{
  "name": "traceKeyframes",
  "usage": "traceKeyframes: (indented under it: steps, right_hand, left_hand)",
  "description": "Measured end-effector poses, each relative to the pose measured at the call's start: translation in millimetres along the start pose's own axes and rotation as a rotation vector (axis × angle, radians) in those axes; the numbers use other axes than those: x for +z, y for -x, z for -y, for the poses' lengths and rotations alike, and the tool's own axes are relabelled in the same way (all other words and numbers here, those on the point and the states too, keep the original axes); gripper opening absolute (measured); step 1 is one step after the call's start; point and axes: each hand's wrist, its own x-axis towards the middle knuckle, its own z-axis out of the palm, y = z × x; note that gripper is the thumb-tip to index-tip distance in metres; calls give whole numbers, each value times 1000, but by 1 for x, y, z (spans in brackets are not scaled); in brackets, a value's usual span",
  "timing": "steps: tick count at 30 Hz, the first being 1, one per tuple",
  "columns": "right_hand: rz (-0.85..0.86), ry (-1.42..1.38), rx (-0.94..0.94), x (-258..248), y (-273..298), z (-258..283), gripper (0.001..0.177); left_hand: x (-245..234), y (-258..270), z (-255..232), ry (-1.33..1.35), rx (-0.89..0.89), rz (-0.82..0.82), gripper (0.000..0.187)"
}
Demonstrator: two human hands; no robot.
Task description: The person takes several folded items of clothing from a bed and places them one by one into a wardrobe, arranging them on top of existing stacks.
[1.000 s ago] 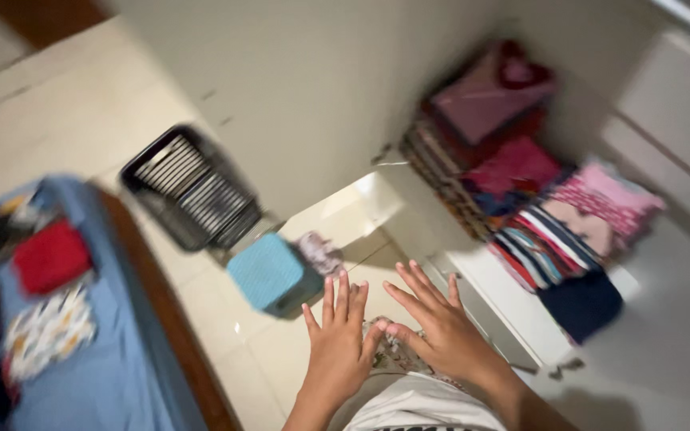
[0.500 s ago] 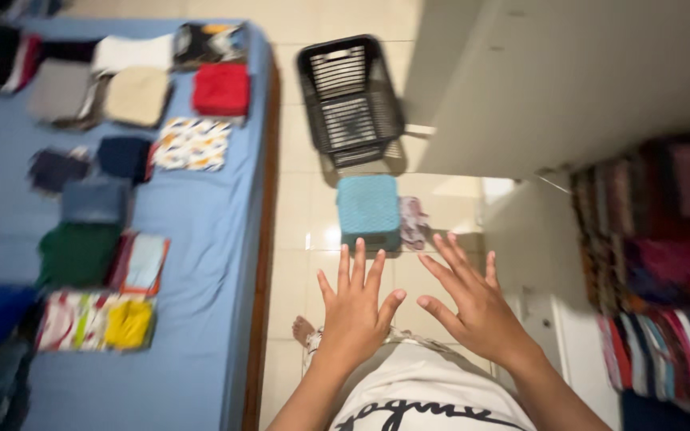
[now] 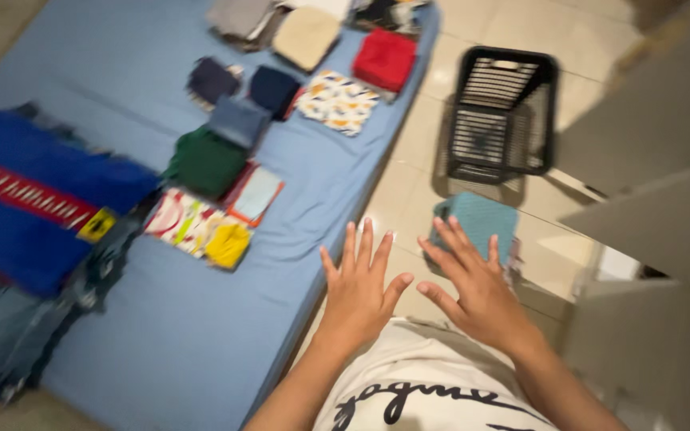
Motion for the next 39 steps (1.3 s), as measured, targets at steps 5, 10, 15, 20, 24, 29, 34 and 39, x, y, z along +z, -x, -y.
traceKeyframes:
  steps: [5,10,15,20,24,29,34,39]
  right_hand:
    - [85,-68,-89,41,-64,33,64]
    - [205,-92,-231,71,-108,58,64]
    - [351,-70,-357,90,-159,69,64]
    - [414,-71,-513,103,-222,71,65]
    - [499,-84,-601,104,-278,75,66]
    - [600,-39,-726,111,-343,72,64]
    - [708,-51,-801,132,-389,65,65]
    - [824,-43,-867,171,-418,65,64]
  left_hand:
    - [-27,14,62,-25,-129,-60,73]
    - [-41,36,106,2,-333,-87,72]
    - [-45,40,131,62,-491,-151,71]
    - [-44,22,135,48,-590,-329,68]
    - [-51,-11,141,27,-692,-408,68]
    - [-57,-53,154,21,-818,-446,68]
    - [-56,-88,160,61,-976,-454,70]
    - [-40,-95,173,115,-1105,-494,72]
